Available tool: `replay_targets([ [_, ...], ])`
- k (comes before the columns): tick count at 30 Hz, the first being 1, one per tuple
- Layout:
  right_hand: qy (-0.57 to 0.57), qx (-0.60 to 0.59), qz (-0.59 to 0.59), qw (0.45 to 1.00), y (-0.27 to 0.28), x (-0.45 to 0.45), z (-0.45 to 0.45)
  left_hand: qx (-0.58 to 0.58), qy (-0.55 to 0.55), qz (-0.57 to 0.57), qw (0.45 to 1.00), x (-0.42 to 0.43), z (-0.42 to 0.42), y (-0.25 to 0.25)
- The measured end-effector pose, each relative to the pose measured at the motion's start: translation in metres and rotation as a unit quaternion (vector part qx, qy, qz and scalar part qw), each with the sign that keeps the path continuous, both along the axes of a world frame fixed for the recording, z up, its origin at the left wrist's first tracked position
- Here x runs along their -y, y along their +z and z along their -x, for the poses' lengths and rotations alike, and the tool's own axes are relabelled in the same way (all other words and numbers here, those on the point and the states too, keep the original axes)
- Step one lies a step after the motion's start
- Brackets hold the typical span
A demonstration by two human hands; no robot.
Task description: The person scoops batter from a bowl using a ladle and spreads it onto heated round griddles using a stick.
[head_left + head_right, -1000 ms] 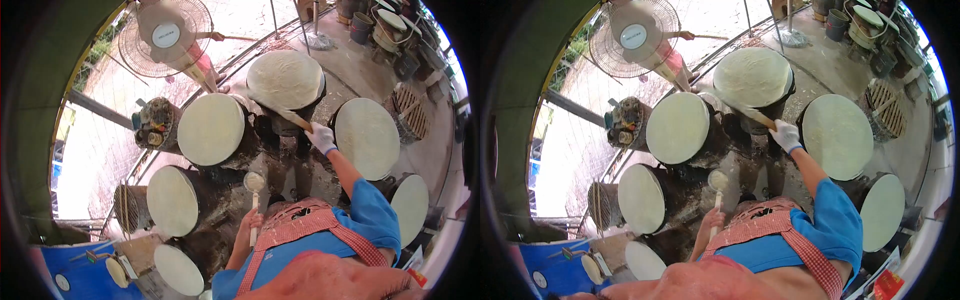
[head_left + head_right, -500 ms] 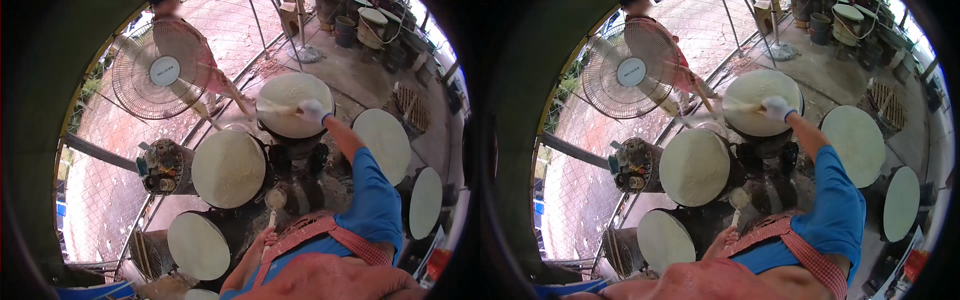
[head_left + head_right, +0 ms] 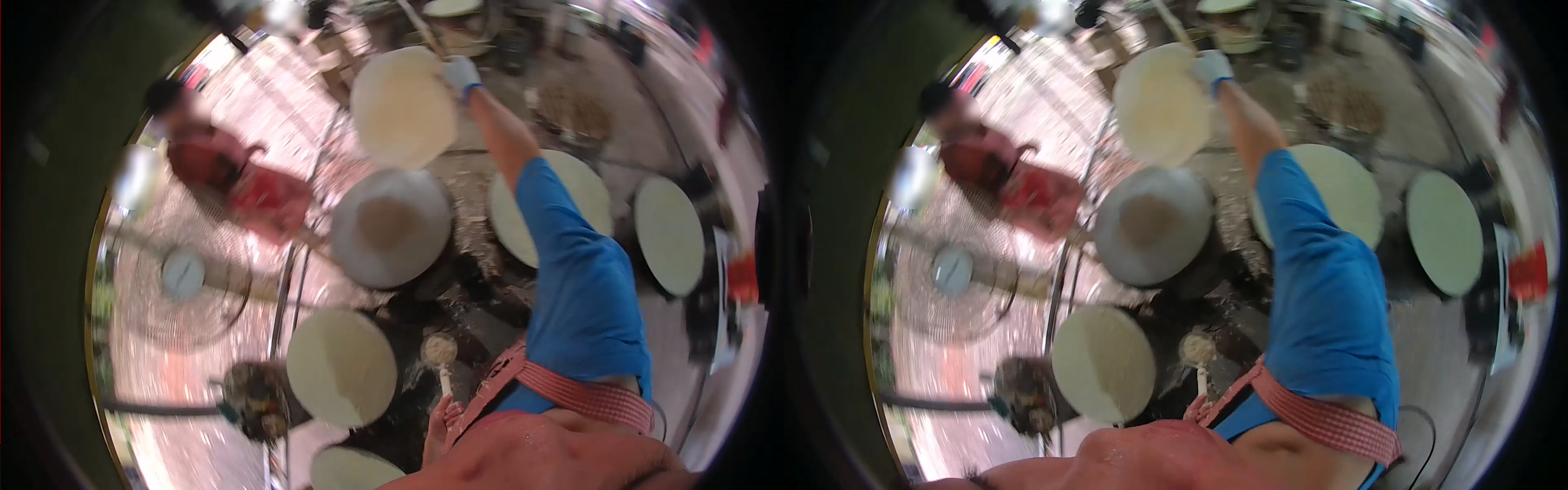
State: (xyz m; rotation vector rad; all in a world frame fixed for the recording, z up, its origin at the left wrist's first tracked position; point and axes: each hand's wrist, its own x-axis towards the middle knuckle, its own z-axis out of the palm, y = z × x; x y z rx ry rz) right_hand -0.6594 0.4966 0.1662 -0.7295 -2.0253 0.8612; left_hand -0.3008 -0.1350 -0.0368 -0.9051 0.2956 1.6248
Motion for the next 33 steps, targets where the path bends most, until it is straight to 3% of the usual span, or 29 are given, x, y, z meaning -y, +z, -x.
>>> replay_targets([
  [3,-0.099,-0.026,0.022,0.994,0.012,-0.066,-0.078,0.019,0.088,-0.074,0.993,-0.025,-0.002,-0.007],
  [6,-0.062,-0.197,0.177,0.962,0.001,-0.147,-0.13,0.006,0.095,-0.028,0.995,-0.074,0.008,0.012],
  [7,-0.039,-0.251,0.215,0.943,-0.019,-0.177,-0.15,0.053,0.117,-0.108,0.986,-0.08,0.013,-0.013],
  [8,-0.068,-0.255,0.195,0.944,-0.043,-0.222,-0.166,0.047,0.118,-0.105,0.986,-0.1,0.011,0.0],
  [9,-0.034,-0.345,0.25,0.904,-0.043,-0.225,-0.2,0.041,0.124,-0.103,0.986,-0.114,0.008,0.007],
  [10,-0.112,-0.267,0.235,0.928,-0.057,-0.248,-0.228,0.032,0.13,-0.088,0.987,-0.125,0.006,0.01],
  [11,-0.117,-0.302,0.258,0.91,-0.088,-0.274,-0.249,0.025,0.136,-0.075,0.988,-0.137,0.006,0.011],
  [13,-0.243,-0.179,0.227,0.926,-0.121,-0.279,-0.3,0.011,0.147,-0.055,0.988,-0.156,0.002,0.01],
  [14,-0.344,-0.084,0.229,0.907,-0.183,-0.314,-0.309,0.007,0.152,-0.048,0.987,-0.164,0.001,0.011],
  [16,-0.437,0.061,0.307,0.843,-0.221,-0.306,-0.337,-0.002,0.161,-0.032,0.986,-0.178,-0.001,0.014],
  [18,-0.487,0.102,0.332,0.801,-0.234,-0.28,-0.358,-0.006,0.159,-0.013,0.987,-0.191,-0.001,0.019],
  [20,-0.531,0.092,0.27,0.798,-0.243,-0.272,-0.373,-0.016,0.158,-0.006,0.987,-0.2,-0.001,0.023],
  [24,-0.468,0.097,0.194,0.856,-0.241,-0.279,-0.383,-0.033,0.174,-0.007,0.984,-0.206,-0.007,0.02],
  [27,-0.348,0.058,0.096,0.931,-0.222,-0.257,-0.373,-0.037,0.192,-0.016,0.981,-0.2,-0.016,0.019],
  [29,-0.221,0.025,0.136,0.965,-0.202,-0.22,-0.356,-0.034,0.197,-0.016,0.98,-0.195,-0.026,0.019],
  [30,-0.162,-0.059,0.146,0.974,-0.213,-0.201,-0.34,-0.039,0.2,-0.017,0.979,-0.192,-0.03,0.019],
  [31,-0.081,-0.122,0.231,0.962,-0.217,-0.174,-0.326,-0.039,0.203,-0.015,0.978,-0.188,-0.035,0.019],
  [32,-0.009,-0.104,0.411,0.905,-0.145,-0.108,-0.331,-0.047,0.203,-0.015,0.978,-0.183,-0.039,0.02],
  [33,0.057,-0.079,0.431,0.897,-0.146,-0.073,-0.329,-0.054,0.201,-0.013,0.978,-0.177,-0.043,0.021],
])
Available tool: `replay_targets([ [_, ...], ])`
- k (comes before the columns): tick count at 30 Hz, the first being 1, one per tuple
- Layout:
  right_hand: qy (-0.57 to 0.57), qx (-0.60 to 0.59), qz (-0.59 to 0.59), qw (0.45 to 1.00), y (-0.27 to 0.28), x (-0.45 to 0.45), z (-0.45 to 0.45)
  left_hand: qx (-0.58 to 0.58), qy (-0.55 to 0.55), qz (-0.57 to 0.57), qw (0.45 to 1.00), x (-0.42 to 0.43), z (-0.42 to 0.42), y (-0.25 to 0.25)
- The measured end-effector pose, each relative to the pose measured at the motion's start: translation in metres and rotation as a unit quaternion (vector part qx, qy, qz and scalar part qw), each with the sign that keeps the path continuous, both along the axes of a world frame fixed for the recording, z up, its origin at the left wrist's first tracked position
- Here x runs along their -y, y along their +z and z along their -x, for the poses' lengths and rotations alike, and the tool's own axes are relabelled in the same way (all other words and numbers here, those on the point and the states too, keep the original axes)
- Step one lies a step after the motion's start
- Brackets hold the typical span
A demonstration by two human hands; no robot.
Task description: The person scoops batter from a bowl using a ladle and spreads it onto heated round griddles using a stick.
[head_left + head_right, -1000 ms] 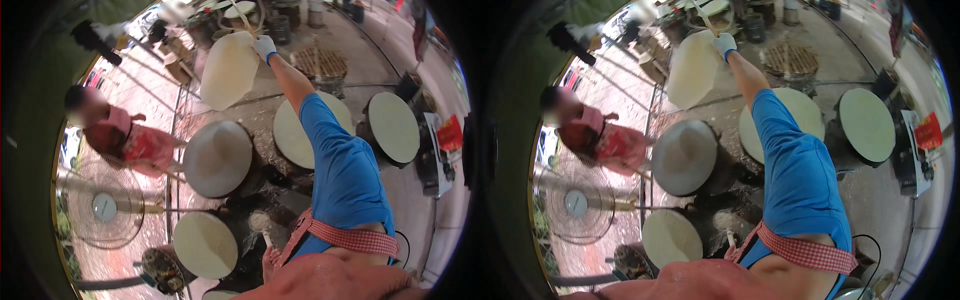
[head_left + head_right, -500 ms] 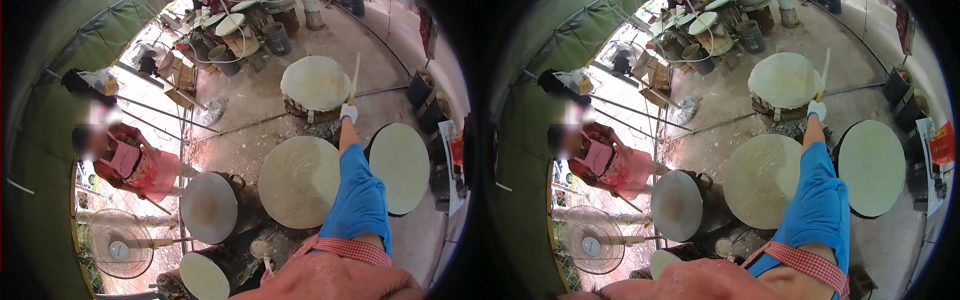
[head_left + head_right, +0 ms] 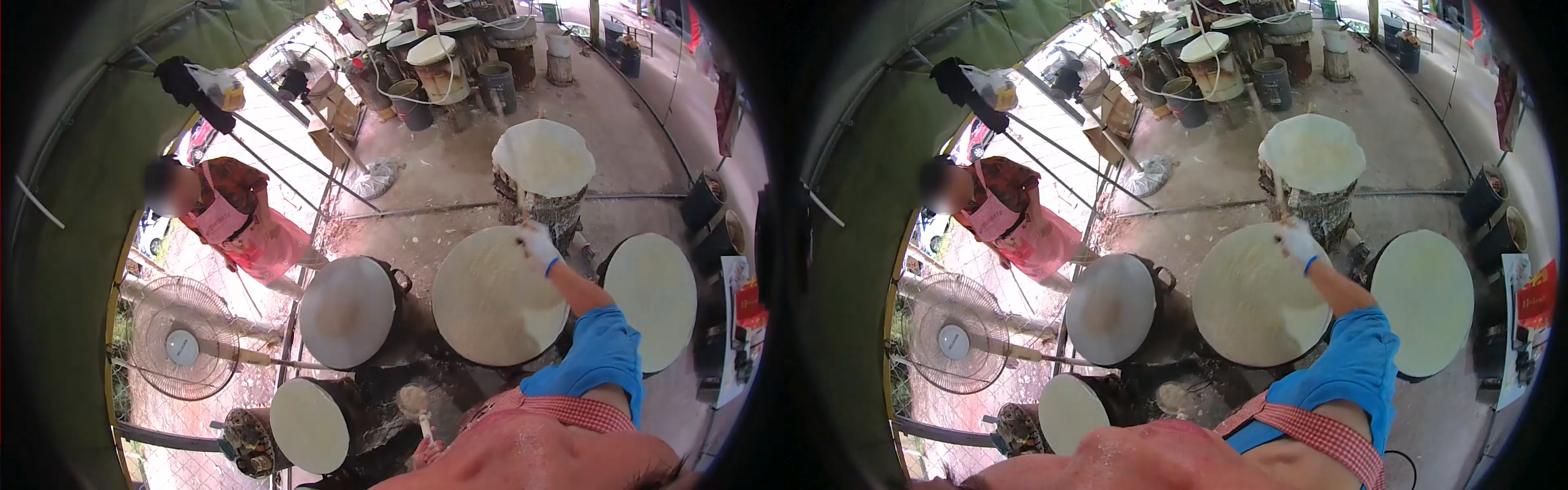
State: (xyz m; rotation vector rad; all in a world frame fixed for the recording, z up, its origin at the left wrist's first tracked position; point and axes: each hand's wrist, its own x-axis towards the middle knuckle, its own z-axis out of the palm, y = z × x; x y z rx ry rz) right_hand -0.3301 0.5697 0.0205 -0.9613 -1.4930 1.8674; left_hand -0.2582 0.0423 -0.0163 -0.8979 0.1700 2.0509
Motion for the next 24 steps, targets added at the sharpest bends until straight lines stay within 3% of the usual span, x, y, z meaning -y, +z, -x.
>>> replay_targets([
  [1,0.042,0.042,0.026,0.998,-0.019,0.035,0.01,-0.007,-0.001,0.004,1.0,0.007,-0.005,0.0],
  [2,0.066,0.013,0.081,0.994,-0.015,0.085,0.008,-0.013,-0.003,0.01,1.0,0.017,-0.012,0.001],
  [3,0.117,0.025,0.125,0.985,0.03,0.141,-0.011,-0.02,-0.005,0.019,1.0,0.028,-0.018,0.003],
  [4,0.18,0.035,0.138,0.973,0.023,0.184,-0.018,-0.029,-0.008,0.03,0.999,0.038,-0.024,0.003],
  [5,0.242,-0.017,0.218,0.945,0.02,0.23,-0.026,-0.037,-0.007,0.04,0.998,0.051,-0.031,0.006],
  [6,0.33,0.065,0.236,0.912,0.02,0.26,-0.045,-0.045,-0.004,0.052,0.998,0.065,-0.037,0.008],
  [7,0.345,0.044,0.266,0.899,0.0,0.297,-0.056,-0.052,0.0,0.062,0.997,0.078,-0.045,0.012],
  [8,0.395,0.07,0.262,0.878,0.002,0.329,-0.068,-0.055,0.009,0.069,0.996,0.06,-0.048,0.071],
  [9,0.445,0.129,0.248,0.851,0.005,0.347,-0.087,-0.059,0.025,0.077,0.995,0.096,-0.063,0.027],
  [10,0.491,0.143,0.205,0.834,0.005,0.367,-0.1,-0.065,0.043,0.086,0.993,0.108,-0.074,0.026],
  [11,0.546,0.138,0.204,0.801,-0.004,0.382,-0.109,-0.068,0.063,0.097,0.991,0.117,-0.085,0.032],
  [13,0.675,0.2,0.242,0.668,0.003,0.396,-0.119,-0.07,0.121,0.118,0.983,0.131,-0.118,0.04],
  [15,0.766,0.188,0.192,0.584,0.004,0.409,-0.121,-0.056,0.204,0.133,0.968,0.125,-0.161,0.051],
  [16,0.789,0.24,0.182,0.536,0.014,0.414,-0.122,-0.049,0.258,0.138,0.955,0.115,-0.184,0.056],
  [19,0.877,0.197,-0.001,0.437,0.024,0.439,-0.115,-0.01,0.424,0.158,0.891,0.083,-0.238,0.073],
  [21,0.861,0.216,-0.031,0.46,-0.008,0.46,-0.123,0.027,0.484,0.237,0.842,0.065,-0.278,0.078],
  [22,0.871,0.14,-0.128,0.454,-0.02,0.467,-0.13,0.029,0.501,0.2,0.842,0.072,-0.321,0.02],
  [23,0.863,0.042,-0.2,0.462,-0.028,0.479,-0.129,0.044,0.551,0.2,0.809,0.063,-0.339,0.027],
  [24,0.862,0.016,-0.291,0.415,-0.041,0.484,-0.126,0.046,0.61,0.159,0.775,0.051,-0.364,0.018],
])
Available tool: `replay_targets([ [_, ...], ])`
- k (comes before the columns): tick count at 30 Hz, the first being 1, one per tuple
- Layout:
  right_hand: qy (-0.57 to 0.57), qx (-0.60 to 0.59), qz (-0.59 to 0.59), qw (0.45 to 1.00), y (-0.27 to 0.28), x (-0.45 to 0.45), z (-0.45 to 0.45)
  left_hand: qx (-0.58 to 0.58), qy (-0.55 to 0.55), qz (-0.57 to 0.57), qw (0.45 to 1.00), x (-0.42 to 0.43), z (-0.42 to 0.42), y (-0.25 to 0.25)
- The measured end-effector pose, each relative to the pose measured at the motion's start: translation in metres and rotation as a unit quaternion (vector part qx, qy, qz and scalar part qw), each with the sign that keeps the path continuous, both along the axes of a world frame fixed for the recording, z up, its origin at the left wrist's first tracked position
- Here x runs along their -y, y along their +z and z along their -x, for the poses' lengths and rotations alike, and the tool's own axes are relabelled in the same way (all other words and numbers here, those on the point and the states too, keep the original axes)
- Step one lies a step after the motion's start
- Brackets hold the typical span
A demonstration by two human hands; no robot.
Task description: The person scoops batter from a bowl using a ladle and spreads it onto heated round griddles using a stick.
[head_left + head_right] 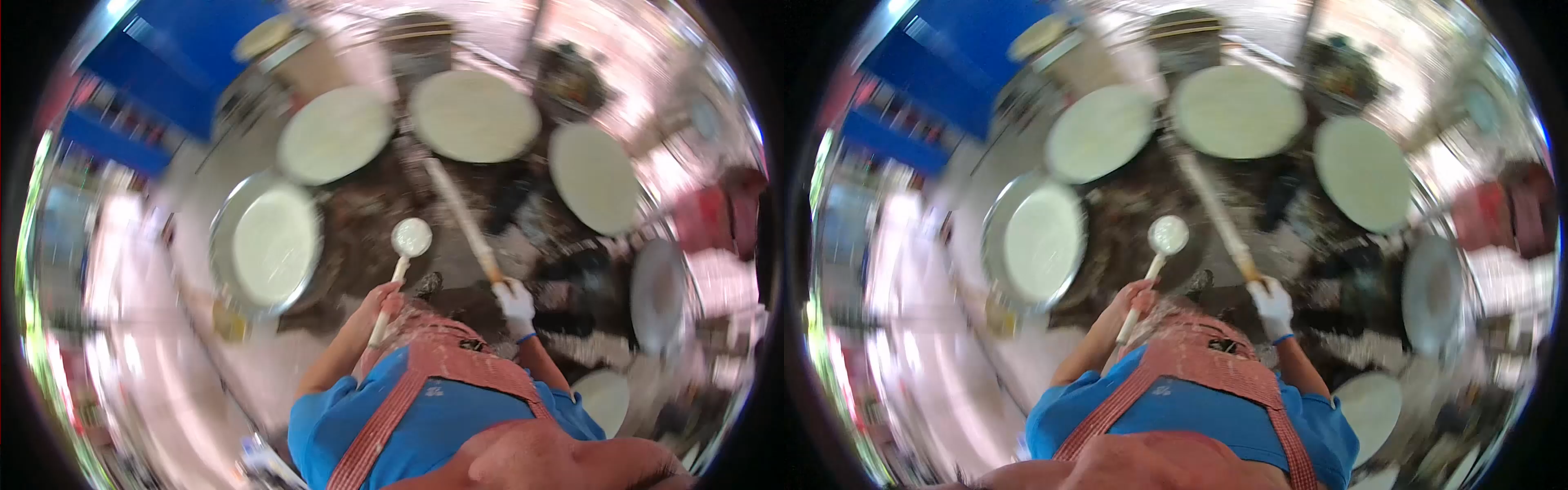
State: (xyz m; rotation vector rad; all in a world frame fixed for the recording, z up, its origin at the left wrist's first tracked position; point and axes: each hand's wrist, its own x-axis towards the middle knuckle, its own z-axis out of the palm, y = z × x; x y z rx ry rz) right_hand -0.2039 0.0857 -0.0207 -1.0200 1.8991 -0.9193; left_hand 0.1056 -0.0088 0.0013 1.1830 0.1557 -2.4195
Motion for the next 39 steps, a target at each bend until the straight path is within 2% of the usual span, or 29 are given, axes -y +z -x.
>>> replay_targets([
  [1,0.037,-0.098,-0.016,0.994,-0.009,0.014,-0.004,-0.04,0.056,-0.02,0.997,-0.006,-0.027,-0.009],
  [2,0.072,-0.113,0.012,0.991,0.005,0.026,-0.017,-0.035,0.106,-0.021,0.994,-0.021,-0.053,-0.006],
  [4,0.145,-0.127,0.075,0.978,0.024,0.065,-0.037,-0.184,0.241,0.007,0.953,-0.04,-0.092,-0.007],
  [5,0.188,-0.123,0.104,0.969,0.026,0.088,-0.048,-0.184,0.276,0.024,0.943,-0.047,-0.112,0.002],
  [7,0.263,-0.169,0.108,0.944,0.048,0.15,-0.093,-0.146,0.284,0.148,0.936,-0.04,-0.161,0.009],
  [9,0.341,-0.216,0.127,0.906,0.056,0.203,-0.137,0.066,0.265,0.273,0.923,-0.033,-0.197,0.02],
  [10,0.371,-0.237,0.091,0.893,0.067,0.225,-0.168,0.13,0.233,0.328,0.906,-0.026,-0.222,0.009],
  [11,0.398,-0.257,0.053,0.879,0.074,0.245,-0.201,0.132,0.237,0.319,0.908,-0.016,-0.249,-0.001],
  [13,0.463,-0.339,0.098,0.813,0.067,0.276,-0.258,0.202,0.242,0.302,0.9,0.0,-0.285,-0.027],
  [15,0.506,-0.422,0.009,0.752,0.067,0.29,-0.323,0.195,0.22,0.228,0.928,0.02,-0.327,-0.077],
  [17,0.57,-0.511,0.009,0.643,0.023,0.291,-0.365,0.267,0.18,0.12,0.939,0.045,-0.361,-0.151],
  [18,0.596,-0.499,0.01,0.629,0.03,0.283,-0.378,0.263,0.181,0.106,0.942,0.046,-0.373,-0.171],
  [19,0.618,-0.49,0.019,0.614,0.048,0.282,-0.39,0.283,0.125,0.083,0.947,0.055,-0.387,-0.186],
  [20,0.602,-0.443,0.02,0.664,0.064,0.282,-0.389,0.298,0.074,0.059,0.95,0.058,-0.391,-0.197],
  [21,0.584,-0.391,0.013,0.711,0.072,0.281,-0.383,0.29,0.081,0.046,0.953,0.051,-0.384,-0.197],
  [22,0.552,-0.38,0.013,0.742,0.047,0.279,-0.369,0.346,0.094,0.07,0.931,0.044,-0.373,-0.195],
  [23,0.553,-0.382,0.01,0.74,0.026,0.27,-0.367,0.404,0.107,0.104,0.902,0.049,-0.364,-0.183],
  [24,0.552,-0.395,-0.026,0.734,0.008,0.258,-0.363,0.373,0.134,0.063,0.916,0.055,-0.353,-0.158],
  [25,0.549,-0.405,-0.061,0.728,-0.003,0.245,-0.358,0.374,0.137,0.067,0.915,0.056,-0.347,-0.157],
  [26,0.537,-0.385,-0.061,0.748,-0.011,0.232,-0.353,0.233,0.232,-0.014,0.944,0.061,-0.346,-0.156],
  [27,0.525,-0.362,-0.065,0.767,-0.014,0.214,-0.347,0.082,0.315,-0.097,0.941,0.061,-0.345,-0.154],
  [28,0.525,-0.358,-0.067,0.769,-0.006,0.195,-0.34,-0.021,0.336,-0.157,0.928,0.067,-0.345,-0.119],
  [29,0.501,-0.351,-0.057,0.789,0.007,0.183,-0.335,-0.019,0.336,-0.153,0.929,0.069,-0.343,-0.08],
  [31,0.453,-0.313,0.017,0.835,0.028,0.174,-0.33,-0.128,0.381,-0.14,0.905,0.075,-0.342,0.009],
  [33,0.419,-0.314,0.109,0.845,0.063,0.178,-0.339,-0.052,0.385,-0.032,0.921,0.079,-0.338,0.094],
  [35,0.384,-0.256,0.257,0.849,0.076,0.198,-0.344,-0.024,0.348,0.117,0.93,0.078,-0.341,0.157],
  [37,0.356,-0.232,0.404,0.81,0.107,0.228,-0.355,0.013,0.337,0.177,0.925,0.078,-0.343,0.217],
  [39,0.323,-0.23,0.476,0.785,0.14,0.257,-0.362,0.057,0.32,0.247,0.913,0.073,-0.348,0.266],
])
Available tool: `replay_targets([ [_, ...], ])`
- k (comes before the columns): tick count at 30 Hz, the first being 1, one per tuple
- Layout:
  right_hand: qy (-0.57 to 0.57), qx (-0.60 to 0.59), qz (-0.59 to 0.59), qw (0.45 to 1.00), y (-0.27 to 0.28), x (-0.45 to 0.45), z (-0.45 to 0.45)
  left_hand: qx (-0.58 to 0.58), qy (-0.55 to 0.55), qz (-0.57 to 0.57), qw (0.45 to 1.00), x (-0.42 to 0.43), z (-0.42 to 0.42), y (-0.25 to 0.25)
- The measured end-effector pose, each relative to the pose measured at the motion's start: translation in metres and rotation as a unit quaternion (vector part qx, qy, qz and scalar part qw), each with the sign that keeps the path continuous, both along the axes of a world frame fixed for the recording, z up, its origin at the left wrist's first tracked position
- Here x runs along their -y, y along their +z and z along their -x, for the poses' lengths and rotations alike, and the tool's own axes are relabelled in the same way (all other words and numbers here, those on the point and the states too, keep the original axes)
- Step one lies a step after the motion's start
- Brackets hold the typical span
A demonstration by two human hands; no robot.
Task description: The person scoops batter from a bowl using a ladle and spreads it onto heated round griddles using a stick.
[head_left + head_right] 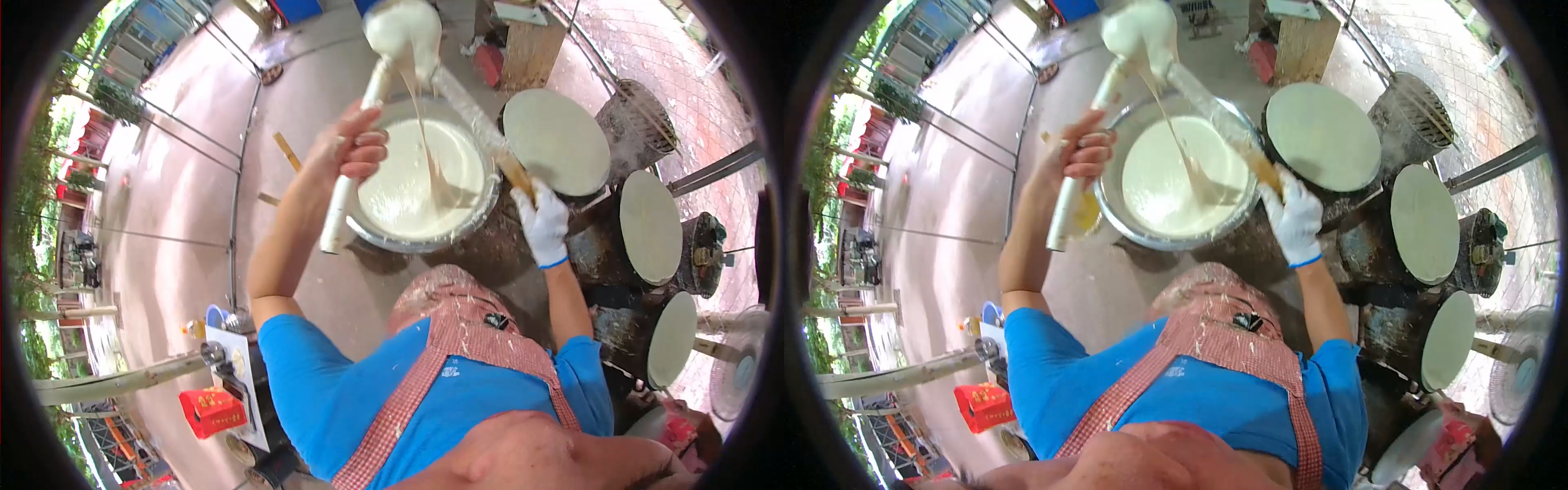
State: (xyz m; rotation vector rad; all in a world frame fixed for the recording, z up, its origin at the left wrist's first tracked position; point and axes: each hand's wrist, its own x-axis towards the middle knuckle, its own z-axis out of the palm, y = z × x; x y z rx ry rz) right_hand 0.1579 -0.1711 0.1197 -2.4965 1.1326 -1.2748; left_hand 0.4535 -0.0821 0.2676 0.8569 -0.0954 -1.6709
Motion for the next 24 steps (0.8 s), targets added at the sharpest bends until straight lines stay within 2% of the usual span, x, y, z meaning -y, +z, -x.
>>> replay_targets([
  [1,-0.009,0.039,-0.012,0.999,0.022,0.008,-0.003,0.126,-0.021,0.074,0.989,-0.002,-0.004,0.024],
  [2,-0.02,0.079,-0.022,0.996,0.038,0.015,-0.006,0.249,-0.043,0.151,0.956,-0.003,-0.008,0.045],
  [3,-0.023,0.131,-0.039,0.99,0.042,0.024,-0.007,0.346,-0.004,0.159,0.925,-0.003,-0.009,0.062],
  [4,-0.031,0.149,-0.024,0.988,0.04,0.03,-0.011,0.36,-0.012,0.176,0.916,0.001,-0.017,0.066],
  [6,0.023,0.238,-0.176,0.955,0.025,0.028,-0.016,0.408,0.001,0.237,0.882,0.013,-0.038,0.044],
  [7,0.084,0.322,-0.307,0.892,0.025,0.012,-0.022,0.404,0.02,0.176,0.897,0.018,-0.035,0.031],
  [9,0.079,0.252,-0.435,0.861,-0.032,0.008,-0.017,0.331,-0.055,0.14,0.931,0.019,-0.037,-0.032],
  [10,0.054,0.219,-0.518,0.825,-0.05,-0.006,-0.011,0.243,-0.099,0.014,0.965,0.016,-0.027,-0.046],
  [11,0.014,0.172,-0.558,0.812,-0.066,-0.02,0.001,0.044,-0.125,-0.003,0.991,0.025,-0.035,-0.083],
  [12,-0.033,0.137,-0.593,0.793,-0.079,-0.034,0.016,0.053,-0.168,-0.02,0.984,0.022,-0.027,-0.089],
  [13,-0.063,0.06,-0.557,0.826,-0.068,-0.053,0.035,0.267,-0.177,0.06,0.945,0.012,-0.012,-0.1],
  [14,-0.079,0.002,-0.538,0.839,-0.056,-0.066,0.058,0.452,-0.185,0.174,0.855,0.012,0.005,-0.108],
  [15,-0.108,0.011,-0.475,0.873,-0.061,-0.075,0.08,0.107,-0.216,0.04,0.97,0.033,0.012,-0.102],
  [16,-0.143,0.011,-0.413,0.899,-0.067,-0.088,0.102,-0.025,-0.26,-0.004,0.965,0.053,0.019,-0.1],
  [17,-0.174,0.065,-0.432,0.883,-0.051,-0.101,0.12,-0.141,-0.3,-0.064,0.941,0.072,0.027,-0.099],
  [18,-0.193,0.115,-0.444,0.867,-0.032,-0.111,0.135,-0.073,-0.362,0.048,0.928,0.086,0.045,-0.108],
  [19,-0.213,0.151,-0.455,0.852,-0.024,-0.119,0.15,-0.081,-0.407,0.041,0.909,0.101,0.074,-0.121],
  [21,-0.223,0.216,-0.479,0.821,-0.024,-0.137,0.18,-0.117,-0.502,0.166,0.841,0.123,0.134,-0.143],
  [22,-0.219,0.247,-0.496,0.803,-0.035,-0.145,0.196,-0.123,-0.519,0.164,0.829,0.122,0.17,-0.148],
  [24,-0.251,0.264,-0.518,0.774,-0.073,-0.177,0.229,-0.192,-0.434,-0.053,0.878,0.105,0.245,-0.16],
])
